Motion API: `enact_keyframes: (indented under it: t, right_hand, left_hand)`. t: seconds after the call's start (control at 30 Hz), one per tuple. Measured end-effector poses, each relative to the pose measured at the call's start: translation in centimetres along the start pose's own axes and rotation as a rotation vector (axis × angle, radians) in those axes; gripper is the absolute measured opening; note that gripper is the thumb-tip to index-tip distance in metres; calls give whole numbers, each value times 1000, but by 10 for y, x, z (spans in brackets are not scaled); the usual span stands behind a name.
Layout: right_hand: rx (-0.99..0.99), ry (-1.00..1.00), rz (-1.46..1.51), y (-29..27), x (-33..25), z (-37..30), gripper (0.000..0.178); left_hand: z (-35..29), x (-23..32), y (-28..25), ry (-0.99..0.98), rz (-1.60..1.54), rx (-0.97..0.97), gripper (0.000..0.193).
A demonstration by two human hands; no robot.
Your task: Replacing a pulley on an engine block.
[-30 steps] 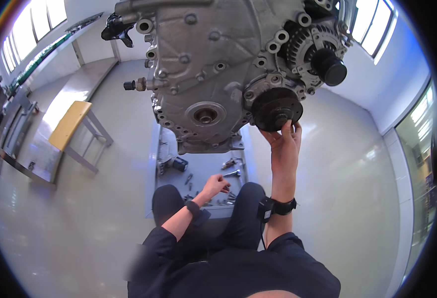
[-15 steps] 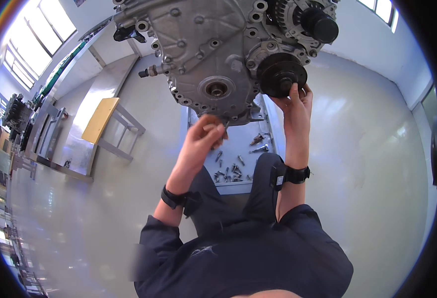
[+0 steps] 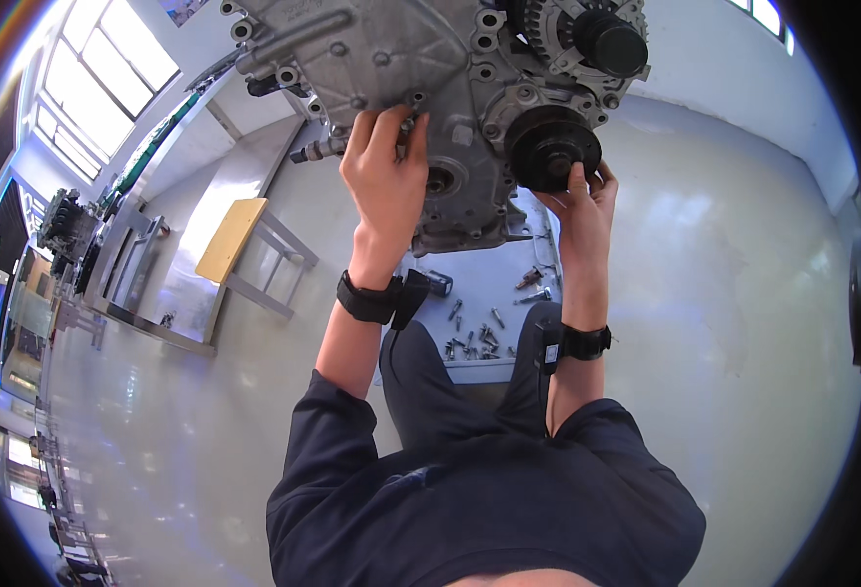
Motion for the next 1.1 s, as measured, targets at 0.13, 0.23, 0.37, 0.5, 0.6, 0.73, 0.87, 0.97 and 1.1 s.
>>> enact_keyframes:
  t: [0.13, 0.23, 0.37, 0.5, 0.6, 0.73, 0.87, 0.97, 1.1]
  right_hand:
    - [8, -9, 11, 0, -2, -1, 59]
    - [6, -10, 11, -1, 0, 1, 60]
    - [4, -14, 14, -4, 1, 3, 61]
    - [2, -13, 21, -3, 1, 3, 62]
    - [10, -21, 12, -3, 0, 3, 62]
    - [10, -16, 23, -4, 1, 2, 61]
    - [24, -18, 11, -3, -2, 1, 60]
    - [19, -15, 11, -2, -3, 1, 61]
    - [2, -5, 6, 1, -4, 0, 62]
  left_hand:
    - [2, -1, 7, 114, 63, 89, 15]
    - [4, 3, 6, 178, 103, 118, 14]
    - [4, 7, 9, 176, 153, 83, 14]
    - [7, 4, 13, 148, 165, 45, 13]
    - [8, 6, 17, 189, 218, 83, 12]
    - [2, 11, 16, 250, 246, 87, 15]
    - [3, 2, 15, 106, 140, 33, 15]
    - [7, 4, 9, 18, 133, 113, 12]
    - [7, 3, 9, 96, 221, 132, 14]
Point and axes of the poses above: each hand's wrist, its own z-axis towards the middle knuckle, its own y-axis out of the palm, x = y × z, the point moved 8 cm from there along z, towards the middle knuckle, and after that the axes turned 7 degrees about -x, right-handed, at the moved point
